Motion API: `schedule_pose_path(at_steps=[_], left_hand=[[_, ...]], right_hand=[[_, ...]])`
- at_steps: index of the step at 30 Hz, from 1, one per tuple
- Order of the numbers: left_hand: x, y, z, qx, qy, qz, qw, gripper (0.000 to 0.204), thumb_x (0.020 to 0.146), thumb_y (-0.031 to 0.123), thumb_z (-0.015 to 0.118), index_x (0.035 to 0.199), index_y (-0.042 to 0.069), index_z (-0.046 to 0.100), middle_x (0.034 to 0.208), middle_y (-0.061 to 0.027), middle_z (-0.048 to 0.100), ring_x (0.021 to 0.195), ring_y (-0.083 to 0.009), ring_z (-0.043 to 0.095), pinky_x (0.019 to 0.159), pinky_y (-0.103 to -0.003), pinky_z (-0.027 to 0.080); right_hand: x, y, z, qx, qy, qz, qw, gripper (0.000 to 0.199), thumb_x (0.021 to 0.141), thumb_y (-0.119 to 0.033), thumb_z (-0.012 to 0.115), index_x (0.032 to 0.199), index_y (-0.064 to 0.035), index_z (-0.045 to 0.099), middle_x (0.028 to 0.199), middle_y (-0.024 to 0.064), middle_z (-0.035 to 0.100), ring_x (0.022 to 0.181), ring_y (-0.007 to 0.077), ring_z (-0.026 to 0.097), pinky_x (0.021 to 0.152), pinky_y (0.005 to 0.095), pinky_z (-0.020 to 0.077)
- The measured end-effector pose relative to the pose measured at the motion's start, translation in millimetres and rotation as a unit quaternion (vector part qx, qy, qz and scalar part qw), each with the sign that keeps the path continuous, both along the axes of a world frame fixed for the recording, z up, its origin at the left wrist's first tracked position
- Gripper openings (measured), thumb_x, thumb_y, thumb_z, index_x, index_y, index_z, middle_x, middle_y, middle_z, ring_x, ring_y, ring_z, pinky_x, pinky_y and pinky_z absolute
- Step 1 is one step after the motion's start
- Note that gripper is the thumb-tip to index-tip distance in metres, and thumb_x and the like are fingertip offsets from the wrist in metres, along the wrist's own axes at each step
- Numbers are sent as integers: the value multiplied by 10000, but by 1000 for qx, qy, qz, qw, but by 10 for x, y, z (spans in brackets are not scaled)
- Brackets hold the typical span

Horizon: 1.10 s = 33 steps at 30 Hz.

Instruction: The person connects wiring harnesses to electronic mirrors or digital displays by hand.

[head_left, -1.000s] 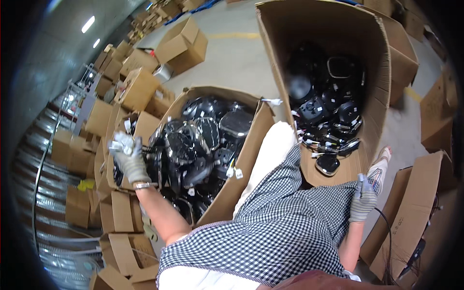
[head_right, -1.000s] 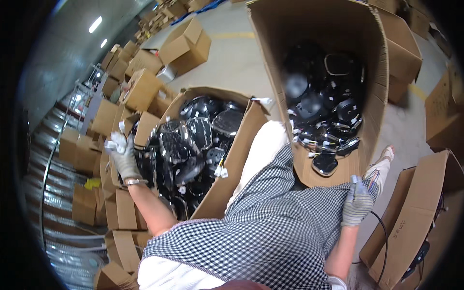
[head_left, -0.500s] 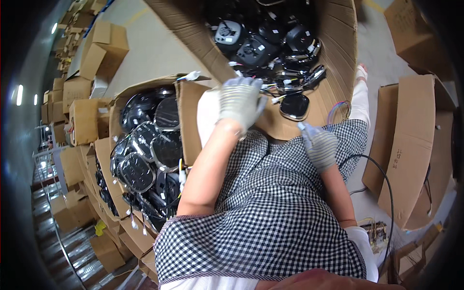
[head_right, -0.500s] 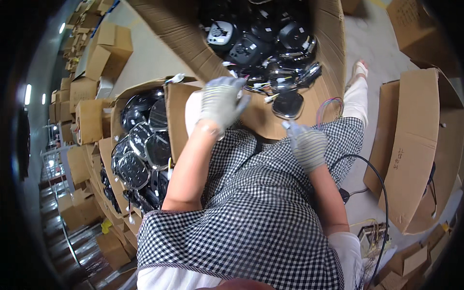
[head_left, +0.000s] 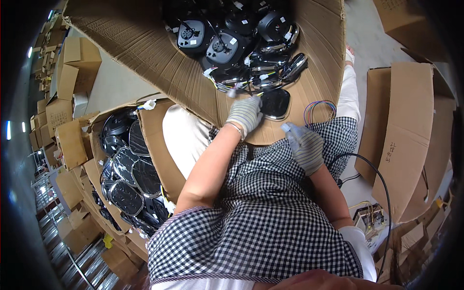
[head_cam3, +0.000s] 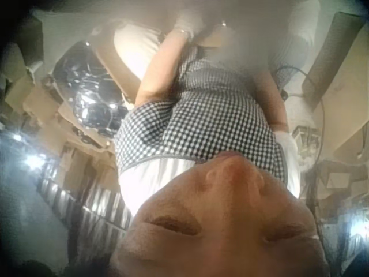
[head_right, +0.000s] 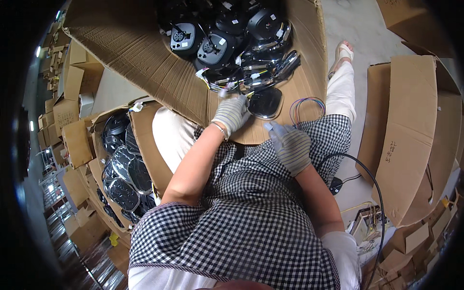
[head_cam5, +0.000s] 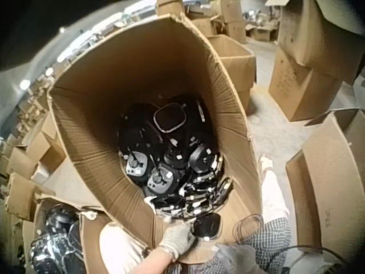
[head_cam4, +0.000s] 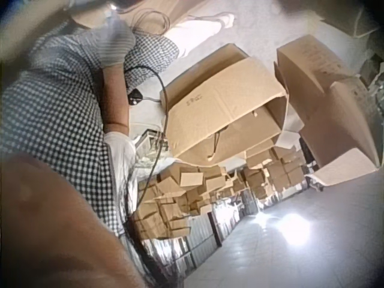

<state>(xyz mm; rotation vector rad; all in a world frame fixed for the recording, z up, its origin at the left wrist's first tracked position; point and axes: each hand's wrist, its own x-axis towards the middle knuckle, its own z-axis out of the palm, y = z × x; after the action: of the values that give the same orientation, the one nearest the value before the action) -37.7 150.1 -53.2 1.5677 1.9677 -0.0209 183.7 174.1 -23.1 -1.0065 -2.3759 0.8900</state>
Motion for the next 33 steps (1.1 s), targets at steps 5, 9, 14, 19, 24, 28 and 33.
schedule_pose_path(at_steps=[5, 9, 14, 19, 24, 28, 33], left_hand=[[119, -256, 413, 59, -126, -65, 988, 232, 748, 77, 563, 979, 72, 554, 838, -165, 618, 810, -365, 591, 732, -440, 452], [388, -424, 816, 203, -276, -129, 931, 261, 749, 137, 597, 1006, 94, 610, 795, -118, 600, 786, -324, 575, 702, -406, 437], [427, -436, 712, 284, -275, -100, 913, 300, 806, 304, 559, 985, 85, 659, 774, -86, 539, 806, -295, 521, 753, -426, 388], [621, -489, 573, 229, -296, -110, 921, 260, 835, 289, 543, 989, 120, 667, 922, -120, 537, 955, -324, 478, 907, -426, 336], [570, -978, 217, 185, -294, -120, 930, 332, 847, 313, 561, 1045, 49, 599, 988, -152, 577, 969, -355, 521, 845, -433, 401], [597, -982, 192, 45, -457, -57, 887, 366, 866, 360, 590, 997, 19, 614, 849, -59, 586, 763, -202, 539, 695, -317, 435], [561, -970, 359, -55, -590, 124, 796, 493, 881, 443, 564, 1127, 16, 589, 820, 17, 559, 692, -61, 468, 623, -220, 398]], right_hand=[[106, -34, 20, -167, 84, -43, 981, 222, 890, -180, 528, 1023, -32, 626, 758, 119, 631, 622, 221, 606, 596, 314, 492], [206, -84, 96, -395, 182, -63, 898, 309, 941, -292, 474, 934, -25, 629, 661, 36, 561, 565, 89, 513, 533, 227, 421], [253, 7, 428, -425, 93, -8, 900, 341, 937, -310, 481, 811, -11, 588, 602, 28, 487, 541, 103, 461, 504, 262, 376], [419, -86, 529, -9, 9, 68, 998, 172, 840, -154, 500, 926, -78, 629, 672, 105, 586, 609, 248, 590, 567, 351, 469], [256, -100, 816, -44, -195, 226, 954, 178, 820, -205, 478, 820, -138, 643, 721, 91, 637, 631, 254, 628, 567, 391, 495], [279, -78, 961, -79, -284, 196, 935, 162, 805, -185, 498, 782, -128, 649, 680, 66, 633, 641, 261, 635, 531, 400, 492], [234, -29, 961, -103, -247, 199, 943, 167, 806, -195, 495, 821, -129, 648, 745, 85, 651, 665, 273, 644, 560, 418, 505]])
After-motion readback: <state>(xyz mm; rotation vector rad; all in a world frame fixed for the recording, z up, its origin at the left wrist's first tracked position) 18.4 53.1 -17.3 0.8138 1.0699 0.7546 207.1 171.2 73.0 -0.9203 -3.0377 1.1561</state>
